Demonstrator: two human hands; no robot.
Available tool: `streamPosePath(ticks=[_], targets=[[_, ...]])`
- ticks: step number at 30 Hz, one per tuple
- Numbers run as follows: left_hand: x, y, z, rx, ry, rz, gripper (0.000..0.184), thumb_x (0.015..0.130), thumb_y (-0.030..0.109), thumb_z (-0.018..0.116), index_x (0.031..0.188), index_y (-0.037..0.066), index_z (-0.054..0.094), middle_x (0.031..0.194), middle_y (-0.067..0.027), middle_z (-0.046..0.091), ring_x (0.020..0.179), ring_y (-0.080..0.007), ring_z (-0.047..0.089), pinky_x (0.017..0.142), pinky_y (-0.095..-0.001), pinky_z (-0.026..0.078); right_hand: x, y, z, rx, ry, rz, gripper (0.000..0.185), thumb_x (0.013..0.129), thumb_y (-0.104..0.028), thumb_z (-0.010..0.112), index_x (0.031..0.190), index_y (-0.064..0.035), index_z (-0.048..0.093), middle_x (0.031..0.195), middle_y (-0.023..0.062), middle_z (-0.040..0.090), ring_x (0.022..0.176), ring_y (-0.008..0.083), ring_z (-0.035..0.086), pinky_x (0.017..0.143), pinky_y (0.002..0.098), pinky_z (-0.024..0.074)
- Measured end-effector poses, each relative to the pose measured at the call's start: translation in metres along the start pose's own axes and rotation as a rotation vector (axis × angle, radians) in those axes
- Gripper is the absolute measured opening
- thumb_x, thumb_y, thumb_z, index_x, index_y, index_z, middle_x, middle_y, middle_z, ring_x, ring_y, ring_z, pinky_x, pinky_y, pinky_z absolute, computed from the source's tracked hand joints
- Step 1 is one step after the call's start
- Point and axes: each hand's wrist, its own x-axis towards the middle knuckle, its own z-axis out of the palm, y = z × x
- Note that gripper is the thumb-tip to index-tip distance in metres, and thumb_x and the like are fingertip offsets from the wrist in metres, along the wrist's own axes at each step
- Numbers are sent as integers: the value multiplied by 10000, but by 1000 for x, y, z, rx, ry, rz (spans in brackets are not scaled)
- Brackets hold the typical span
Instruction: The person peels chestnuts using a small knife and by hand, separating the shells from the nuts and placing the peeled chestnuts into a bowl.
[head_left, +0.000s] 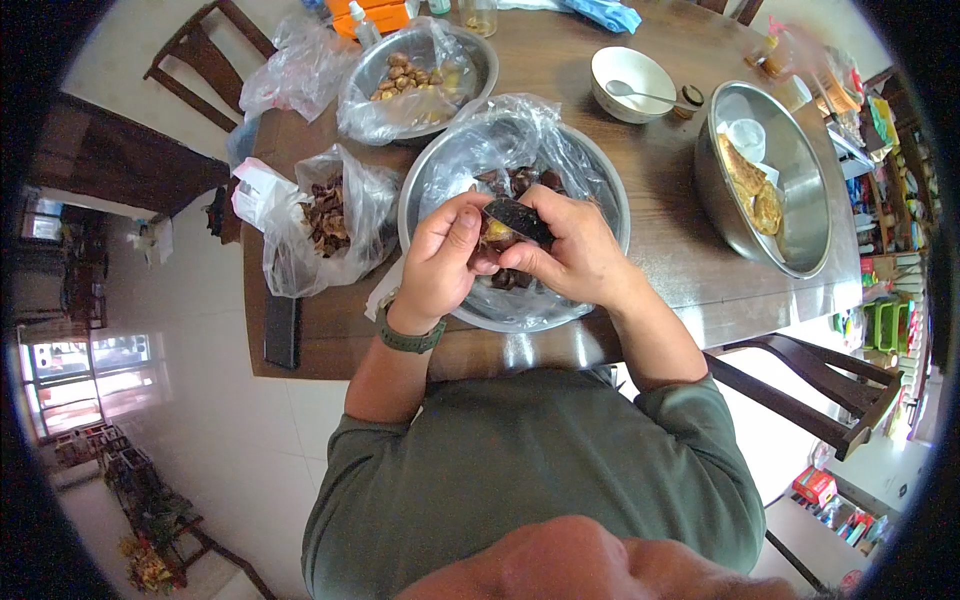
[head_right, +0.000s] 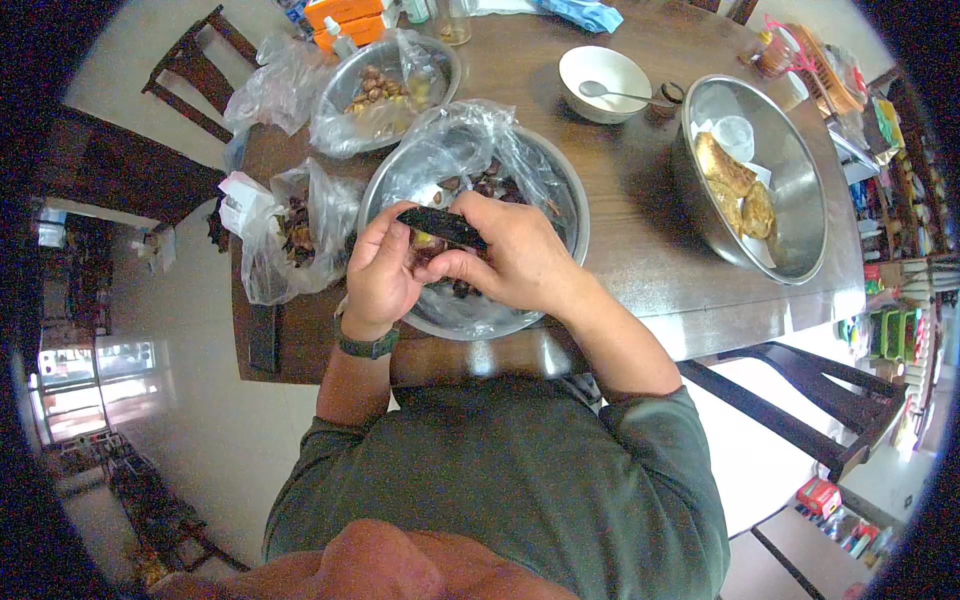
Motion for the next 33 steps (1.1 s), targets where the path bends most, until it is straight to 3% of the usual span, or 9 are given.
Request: streamPosePath(ticks=[7, 10, 16, 33], targets=[[0, 3, -3, 32, -29, -68, 371, 1033, 323, 453, 1132, -15, 568, 857, -28, 591, 623, -55, 452, 536, -202, 375, 1, 0, 0, -24, -20, 17, 490, 745, -436, 786, 940, -40, 575, 764, 170, 614, 732, 403, 629, 621, 419, 487], [-2, 4, -10, -73, -103, -113, 380, 1020, 312, 489, 1185, -25, 547, 880, -20, 591, 638, -48, 447, 549, -201, 379, 1, -2, -1, -33, -9, 25, 487, 746, -444, 782, 922, -39, 576, 764, 174, 612, 733, 408, 625, 619, 423, 486], [-3, 13, -7, 178, -186, -57, 394, 996, 239, 552, 1270, -39, 497, 911, -3, 570, 674, -37, 431, 571, -204, 377, 0, 2, 1, -51, 18, 15, 468, 757, -444, 770, 889, -39, 577, 762, 176, 614, 740, 407, 627, 618, 430, 486], [-3, 5, -2, -103, -140, -134, 335, 1000, 244, 540, 1211, -16, 550, 866, 11, 567, 592, -27, 373, 488, -195, 294, 1, -2, 1, -116, 19, -19, 399, 795, -403, 744, 843, -47, 571, 665, 168, 594, 644, 390, 620, 568, 425, 480]])
